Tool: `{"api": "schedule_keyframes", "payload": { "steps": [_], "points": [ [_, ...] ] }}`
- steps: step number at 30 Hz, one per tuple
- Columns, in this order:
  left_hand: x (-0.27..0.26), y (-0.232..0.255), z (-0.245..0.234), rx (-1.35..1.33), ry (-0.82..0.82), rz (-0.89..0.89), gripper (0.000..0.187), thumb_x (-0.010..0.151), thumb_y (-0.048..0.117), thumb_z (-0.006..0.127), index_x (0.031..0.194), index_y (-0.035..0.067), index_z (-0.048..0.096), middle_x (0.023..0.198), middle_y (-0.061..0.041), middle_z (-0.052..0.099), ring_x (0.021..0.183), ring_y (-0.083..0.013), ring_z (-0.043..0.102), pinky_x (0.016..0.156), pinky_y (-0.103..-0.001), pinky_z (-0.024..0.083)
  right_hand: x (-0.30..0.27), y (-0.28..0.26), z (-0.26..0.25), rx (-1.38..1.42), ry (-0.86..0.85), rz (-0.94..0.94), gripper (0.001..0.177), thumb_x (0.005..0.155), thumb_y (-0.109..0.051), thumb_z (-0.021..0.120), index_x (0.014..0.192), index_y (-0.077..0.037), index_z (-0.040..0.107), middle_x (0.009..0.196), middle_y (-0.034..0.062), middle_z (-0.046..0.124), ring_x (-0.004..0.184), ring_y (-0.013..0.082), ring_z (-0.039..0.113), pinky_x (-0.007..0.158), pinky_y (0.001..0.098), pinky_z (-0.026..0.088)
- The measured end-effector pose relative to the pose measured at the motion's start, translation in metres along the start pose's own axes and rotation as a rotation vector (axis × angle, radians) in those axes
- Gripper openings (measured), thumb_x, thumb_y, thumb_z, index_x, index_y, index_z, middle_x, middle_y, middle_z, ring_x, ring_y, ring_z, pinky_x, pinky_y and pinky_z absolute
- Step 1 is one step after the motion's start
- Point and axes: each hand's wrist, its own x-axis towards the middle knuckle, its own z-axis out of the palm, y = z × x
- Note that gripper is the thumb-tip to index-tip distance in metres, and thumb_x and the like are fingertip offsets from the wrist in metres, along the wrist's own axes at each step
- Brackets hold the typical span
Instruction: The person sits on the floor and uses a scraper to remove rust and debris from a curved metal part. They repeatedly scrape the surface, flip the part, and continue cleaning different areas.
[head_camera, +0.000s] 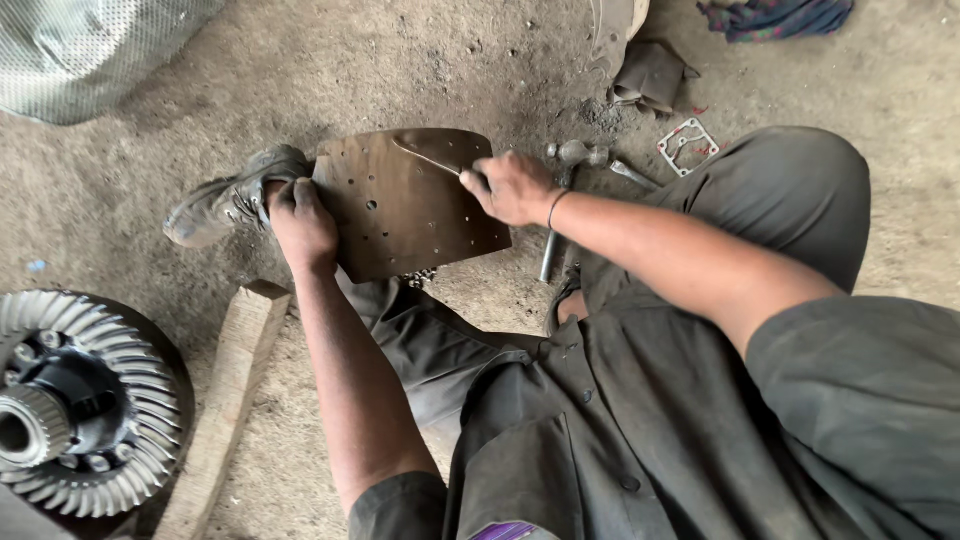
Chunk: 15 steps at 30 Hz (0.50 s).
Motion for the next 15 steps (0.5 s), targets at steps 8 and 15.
{"api": "schedule_keyframes", "payload": {
  "steps": [8, 15],
  "points": [
    [-0.002, 0.004, 0.001, 0.021, 0.019, -0.028, 0.033, 0.097, 0.023, 0.051, 0.076, -0.001, 0.057, 0.067, -0.007, 0.055, 0.062, -0.0155, 0.048, 0.061, -0.035, 0.042, 0.006, 0.022, 0.009, -0.082, 0.068, -0.285, 0.057, 0.11, -0.048, 0.037, 0.067, -0.014, 0.055, 0.051, -0.0002, 0.045, 0.041, 0.0158, 0.045, 0.041, 0.037, 0.042],
    [-0.001, 0.005, 0.007, 0.048, 0.011, 0.021, 0.034, 0.1, 0.023, 0.05, 0.078, -0.002, 0.057, 0.068, -0.008, 0.053, 0.064, -0.0161, 0.047, 0.063, -0.035, 0.043, 0.006, 0.027, 0.015, -0.169, 0.023, -0.42, 0.054, 0.099, -0.054, 0.042, 0.065, -0.016, 0.059, 0.049, 0.0003, 0.049, 0.04, 0.0176, 0.05, 0.041, 0.04, 0.046]
  ]
}}
